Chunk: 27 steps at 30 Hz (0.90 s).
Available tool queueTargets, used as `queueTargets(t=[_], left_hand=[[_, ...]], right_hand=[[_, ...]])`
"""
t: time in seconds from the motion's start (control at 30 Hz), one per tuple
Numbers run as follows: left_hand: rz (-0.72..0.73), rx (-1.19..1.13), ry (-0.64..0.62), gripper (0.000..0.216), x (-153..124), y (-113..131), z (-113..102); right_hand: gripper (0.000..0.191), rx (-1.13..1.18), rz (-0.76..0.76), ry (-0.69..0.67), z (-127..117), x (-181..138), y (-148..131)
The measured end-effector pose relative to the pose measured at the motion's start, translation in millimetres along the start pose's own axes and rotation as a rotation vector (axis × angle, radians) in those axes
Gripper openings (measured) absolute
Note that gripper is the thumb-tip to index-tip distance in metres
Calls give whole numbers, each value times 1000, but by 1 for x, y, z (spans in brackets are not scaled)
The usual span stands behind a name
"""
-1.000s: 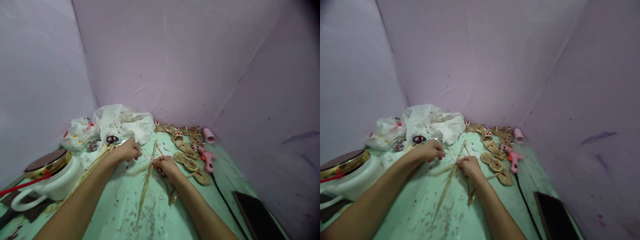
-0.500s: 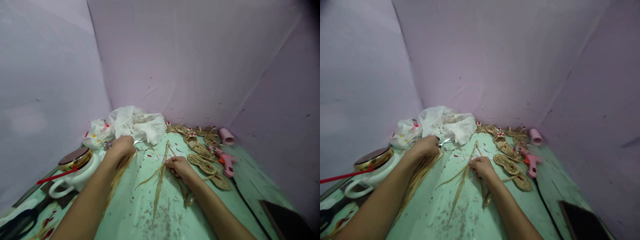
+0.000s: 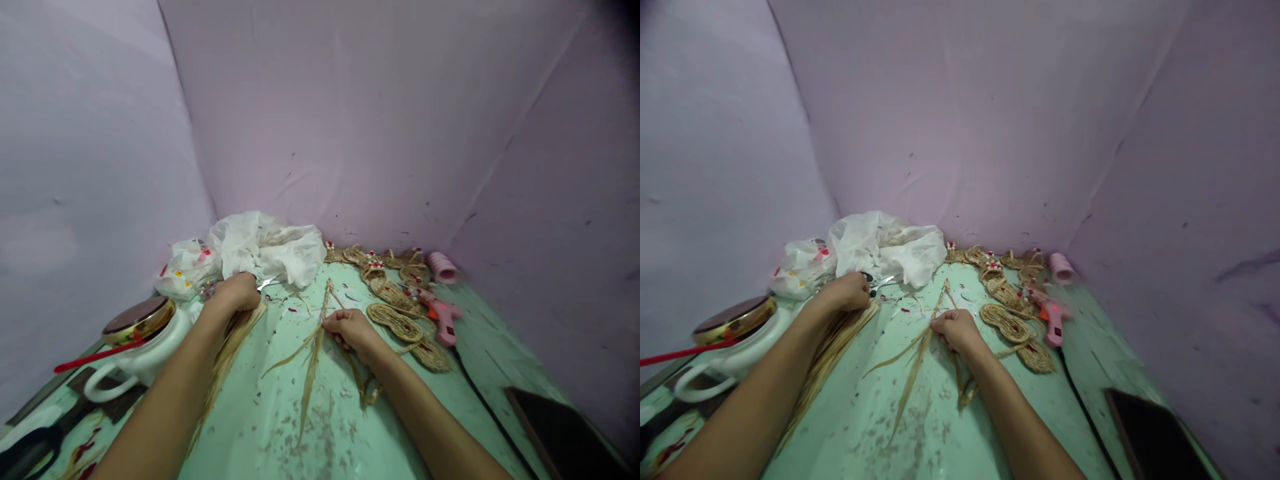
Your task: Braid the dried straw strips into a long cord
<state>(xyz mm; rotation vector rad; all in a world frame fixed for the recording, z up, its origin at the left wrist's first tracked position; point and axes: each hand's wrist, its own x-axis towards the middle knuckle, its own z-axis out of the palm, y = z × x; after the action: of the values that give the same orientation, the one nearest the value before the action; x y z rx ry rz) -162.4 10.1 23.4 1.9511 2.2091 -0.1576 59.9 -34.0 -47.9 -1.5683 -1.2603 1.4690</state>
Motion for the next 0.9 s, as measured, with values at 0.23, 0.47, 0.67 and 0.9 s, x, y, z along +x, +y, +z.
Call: queueTargets(t=[0.23,0.47,0.67,0.9], left_hand=[[-35,-70,180,22,-6,-5,-14],[356,-91,365,20,-46,36,-29],[479,-216,33,13,-38,75,32],[404,-754,-467,15,-22,70,44]], right_hand=[[13,8,9,3,0,-1,-2],[14,78,-13,-41,-3,-2,-4],[11,107,-48,-73,-8,1,-1],[11,117,-53,-75,-7,0,-3]])
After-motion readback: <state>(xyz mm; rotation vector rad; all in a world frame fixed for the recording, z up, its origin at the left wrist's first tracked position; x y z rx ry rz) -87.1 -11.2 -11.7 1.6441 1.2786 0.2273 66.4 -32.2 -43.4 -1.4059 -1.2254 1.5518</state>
